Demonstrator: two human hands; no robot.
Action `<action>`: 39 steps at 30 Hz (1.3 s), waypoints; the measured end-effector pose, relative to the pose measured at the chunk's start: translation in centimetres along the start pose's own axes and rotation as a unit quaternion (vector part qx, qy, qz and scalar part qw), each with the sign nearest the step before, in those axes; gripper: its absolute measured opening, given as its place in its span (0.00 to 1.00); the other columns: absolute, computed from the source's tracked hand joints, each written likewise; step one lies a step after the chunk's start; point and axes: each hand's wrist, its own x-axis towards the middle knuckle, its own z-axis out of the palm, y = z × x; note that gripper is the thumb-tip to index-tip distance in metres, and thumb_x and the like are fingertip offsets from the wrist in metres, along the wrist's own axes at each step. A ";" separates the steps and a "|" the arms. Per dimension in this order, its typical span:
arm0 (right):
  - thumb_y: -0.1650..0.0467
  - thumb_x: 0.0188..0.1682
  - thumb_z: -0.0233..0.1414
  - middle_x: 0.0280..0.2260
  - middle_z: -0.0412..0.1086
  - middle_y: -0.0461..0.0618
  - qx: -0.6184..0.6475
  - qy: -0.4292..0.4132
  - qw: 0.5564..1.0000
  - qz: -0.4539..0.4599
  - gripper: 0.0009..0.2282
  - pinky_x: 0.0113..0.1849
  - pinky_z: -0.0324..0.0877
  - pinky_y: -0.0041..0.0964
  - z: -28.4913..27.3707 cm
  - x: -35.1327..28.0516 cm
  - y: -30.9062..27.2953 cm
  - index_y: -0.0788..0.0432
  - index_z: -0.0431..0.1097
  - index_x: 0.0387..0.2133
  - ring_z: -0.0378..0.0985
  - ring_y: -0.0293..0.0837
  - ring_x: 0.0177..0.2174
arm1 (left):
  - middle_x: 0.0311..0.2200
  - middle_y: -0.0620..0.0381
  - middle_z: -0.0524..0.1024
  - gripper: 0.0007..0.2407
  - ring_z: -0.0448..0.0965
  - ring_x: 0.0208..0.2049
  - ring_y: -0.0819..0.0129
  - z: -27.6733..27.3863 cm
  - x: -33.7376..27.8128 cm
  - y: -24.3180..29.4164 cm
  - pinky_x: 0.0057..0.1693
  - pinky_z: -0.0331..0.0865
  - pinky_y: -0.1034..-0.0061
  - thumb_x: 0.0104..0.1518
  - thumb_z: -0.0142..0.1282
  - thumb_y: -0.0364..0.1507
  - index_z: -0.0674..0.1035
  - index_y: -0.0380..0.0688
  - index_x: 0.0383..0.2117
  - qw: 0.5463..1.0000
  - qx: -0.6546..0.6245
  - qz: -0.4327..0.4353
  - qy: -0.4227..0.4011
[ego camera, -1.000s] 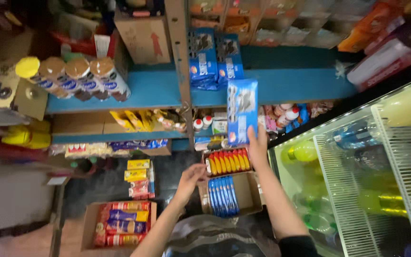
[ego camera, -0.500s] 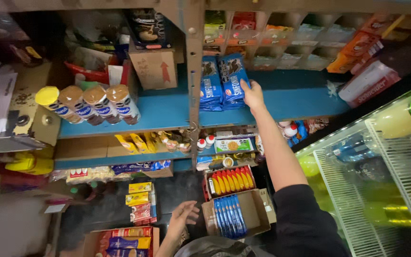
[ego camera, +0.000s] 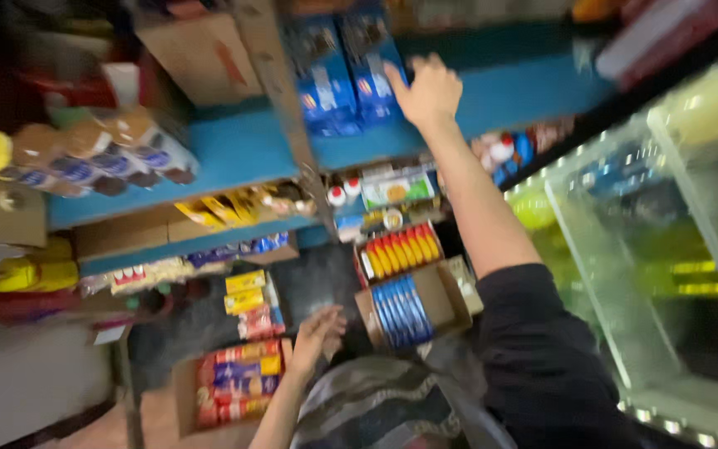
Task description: The person picks up several cans and boxes of cookies from a cardboard box on the floor and places them onto grocery store shelves one by one.
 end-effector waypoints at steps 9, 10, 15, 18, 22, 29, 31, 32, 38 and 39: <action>0.64 0.70 0.50 0.26 0.76 0.49 0.313 -0.002 0.949 -0.042 0.16 0.26 0.67 0.39 -7.3 -22.3 4.4 0.62 0.79 0.38 0.77 0.43 0.23 | 0.40 0.51 0.87 0.20 0.85 0.34 0.69 3.5 4.5 -5.7 0.36 0.78 0.77 0.68 0.60 0.43 0.83 0.44 0.58 0.974 0.197 -0.109 -0.033; 0.64 0.70 0.50 0.26 0.76 0.49 0.318 -0.019 0.947 -0.033 0.16 0.26 0.67 0.39 -6.2 -26.3 5.5 0.62 0.79 0.38 0.77 0.43 0.23 | 0.40 0.51 0.87 0.20 0.85 0.34 0.69 3.7 5.9 -8.3 0.36 0.78 0.77 0.68 0.60 0.43 0.83 0.44 0.58 0.972 0.194 -0.127 -0.026; 0.65 0.67 0.59 0.20 0.70 0.54 0.350 -0.166 0.906 0.168 0.11 0.29 0.74 0.42 -4.3 -44.4 11.4 0.63 0.81 0.46 0.79 0.54 0.22 | 0.24 0.62 0.76 0.13 0.78 0.22 0.76 9.1 9.2 -12.9 0.28 0.75 0.83 0.73 0.57 0.40 0.85 0.44 0.41 0.971 0.203 -0.106 -0.066; 0.68 0.63 0.60 0.25 0.75 0.59 0.314 -0.252 0.887 0.228 0.08 0.32 0.75 0.55 -5.2 -52.3 14.4 0.56 0.82 0.51 0.83 0.65 0.29 | 0.25 0.51 0.84 0.19 0.88 0.27 0.62 11.9 12.3 -17.8 0.34 0.81 0.64 0.70 0.60 0.49 0.88 0.45 0.36 0.929 0.367 -0.014 -0.046; 0.71 0.63 0.58 0.25 0.77 0.58 0.335 -0.287 0.844 0.305 0.08 0.29 0.72 0.43 -8.2 -56.1 16.7 0.59 0.83 0.51 0.82 0.58 0.25 | 0.45 0.59 0.90 0.17 0.91 0.48 0.50 15.0 17.8 -28.5 0.56 0.86 0.53 0.56 0.68 0.48 0.87 0.60 0.48 0.871 0.479 -0.060 0.091; 0.73 0.61 0.61 0.29 0.76 0.58 0.305 -0.276 0.857 0.310 0.06 0.30 0.74 0.51 -10.1 -58.1 21.5 0.56 0.84 0.48 0.83 0.64 0.29 | 0.63 0.24 0.69 0.35 0.84 0.52 0.22 21.6 18.0 -28.2 0.59 0.85 0.39 0.56 0.66 0.39 0.68 0.27 0.65 0.819 0.515 0.022 0.251; 0.72 0.61 0.61 0.30 0.76 0.57 0.305 -0.278 0.854 0.316 0.07 0.31 0.74 0.50 -10.1 -58.7 22.7 0.54 0.84 0.49 0.83 0.63 0.30 | 0.64 0.23 0.65 0.36 0.83 0.49 0.19 22.4 18.7 -29.1 0.59 0.84 0.37 0.53 0.68 0.38 0.66 0.25 0.64 0.796 0.534 0.028 0.285; 0.72 0.62 0.61 0.30 0.77 0.56 0.308 -0.271 0.851 0.327 0.07 0.31 0.74 0.47 -10.1 -59.2 23.2 0.55 0.84 0.50 0.83 0.59 0.29 | 0.56 0.33 0.68 0.30 0.86 0.46 0.29 23.4 18.7 -28.5 0.53 0.85 0.44 0.55 0.64 0.36 0.66 0.31 0.62 0.748 0.581 0.006 0.320; 0.72 0.61 0.61 0.29 0.76 0.56 0.316 -0.267 0.843 0.343 0.07 0.30 0.74 0.44 -10.1 -60.4 25.4 0.56 0.83 0.50 0.82 0.56 0.27 | 0.43 0.48 0.77 0.21 0.90 0.39 0.49 24.5 19.6 -27.2 0.45 0.85 0.56 0.68 0.54 0.31 0.69 0.32 0.65 0.609 0.720 0.017 0.332; 0.72 0.61 0.61 0.29 0.77 0.56 0.318 -0.267 0.839 0.352 0.07 0.29 0.74 0.43 -10.2 -60.6 25.6 0.56 0.83 0.50 0.83 0.56 0.27 | 0.41 0.50 0.79 0.21 0.91 0.37 0.53 24.7 19.6 -26.8 0.44 0.85 0.59 0.69 0.55 0.34 0.71 0.33 0.63 0.599 0.731 0.017 0.327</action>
